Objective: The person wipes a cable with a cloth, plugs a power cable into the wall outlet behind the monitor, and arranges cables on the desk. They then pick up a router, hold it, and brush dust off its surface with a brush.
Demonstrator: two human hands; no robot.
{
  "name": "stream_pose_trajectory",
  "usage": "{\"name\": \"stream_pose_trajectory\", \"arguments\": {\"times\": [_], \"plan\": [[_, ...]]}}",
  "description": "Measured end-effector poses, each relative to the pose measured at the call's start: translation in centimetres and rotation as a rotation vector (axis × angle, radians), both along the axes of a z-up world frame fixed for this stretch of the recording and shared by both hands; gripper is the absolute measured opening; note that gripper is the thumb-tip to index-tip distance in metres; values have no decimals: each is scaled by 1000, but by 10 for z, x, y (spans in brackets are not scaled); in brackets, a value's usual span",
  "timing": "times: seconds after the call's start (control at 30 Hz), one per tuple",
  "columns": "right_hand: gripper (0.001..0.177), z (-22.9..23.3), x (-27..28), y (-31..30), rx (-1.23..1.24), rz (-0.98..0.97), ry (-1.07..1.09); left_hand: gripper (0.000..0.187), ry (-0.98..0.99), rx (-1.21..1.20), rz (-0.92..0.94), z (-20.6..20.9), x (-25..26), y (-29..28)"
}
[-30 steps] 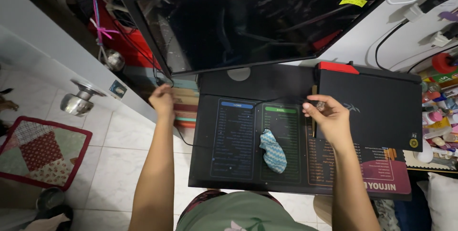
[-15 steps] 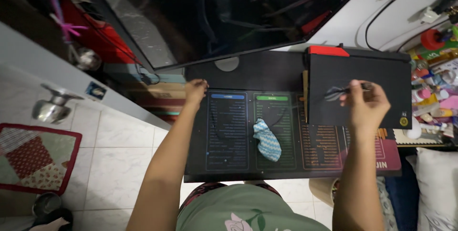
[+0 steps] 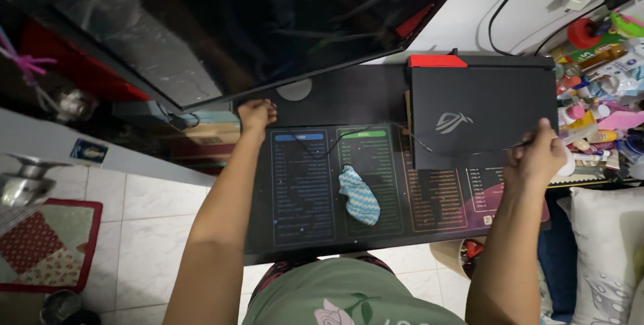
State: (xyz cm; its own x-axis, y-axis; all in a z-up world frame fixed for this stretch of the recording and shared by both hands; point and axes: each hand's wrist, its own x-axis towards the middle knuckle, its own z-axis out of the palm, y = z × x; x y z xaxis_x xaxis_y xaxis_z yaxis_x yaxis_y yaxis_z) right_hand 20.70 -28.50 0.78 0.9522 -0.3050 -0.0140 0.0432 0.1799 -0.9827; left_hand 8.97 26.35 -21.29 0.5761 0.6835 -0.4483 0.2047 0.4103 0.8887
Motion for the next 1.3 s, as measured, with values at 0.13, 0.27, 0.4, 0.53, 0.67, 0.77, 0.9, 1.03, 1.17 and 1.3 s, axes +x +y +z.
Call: {"name": "stream_pose_trajectory", "arguments": {"times": [0.13, 0.27, 0.4, 0.53, 0.67, 0.77, 0.9, 1.03, 1.17, 1.3], "plan": [[28, -8, 10, -3, 100, 82, -4, 12, -36, -49, -60, 8, 3, -15], [28, -5, 19, 6, 138, 126, -26, 13, 19, -3, -35, 12, 2, -27], [27, 2, 16, 26, 92, 141, 2, 12, -65, 16, 103, 11, -6, -28], [27, 7, 6, 60, 54, 247, -1, 11, -222, -112, 271, -6, -31, -18], [29, 6, -11, 104, 35, 404, 2, 14, -261, -102, 352, -28, -69, 5], [26, 7, -21, 135, 21, 475, 16, 14, -287, -49, 469, -29, -90, 26], [25, 6, -32, 163, 2, 550, 14, 10, -326, 10, 596, -2, -123, 37], [25, 7, -40, 179, 4, 636, -16, 7, -417, 154, 688, 58, -155, 32], [25, 6, -46, 191, 1, 676, -4, 8, -516, 396, 723, 134, -173, 24], [24, 5, -50, 200, -30, 703, 11, 12, -606, 594, 678, 217, -178, 5]]}}
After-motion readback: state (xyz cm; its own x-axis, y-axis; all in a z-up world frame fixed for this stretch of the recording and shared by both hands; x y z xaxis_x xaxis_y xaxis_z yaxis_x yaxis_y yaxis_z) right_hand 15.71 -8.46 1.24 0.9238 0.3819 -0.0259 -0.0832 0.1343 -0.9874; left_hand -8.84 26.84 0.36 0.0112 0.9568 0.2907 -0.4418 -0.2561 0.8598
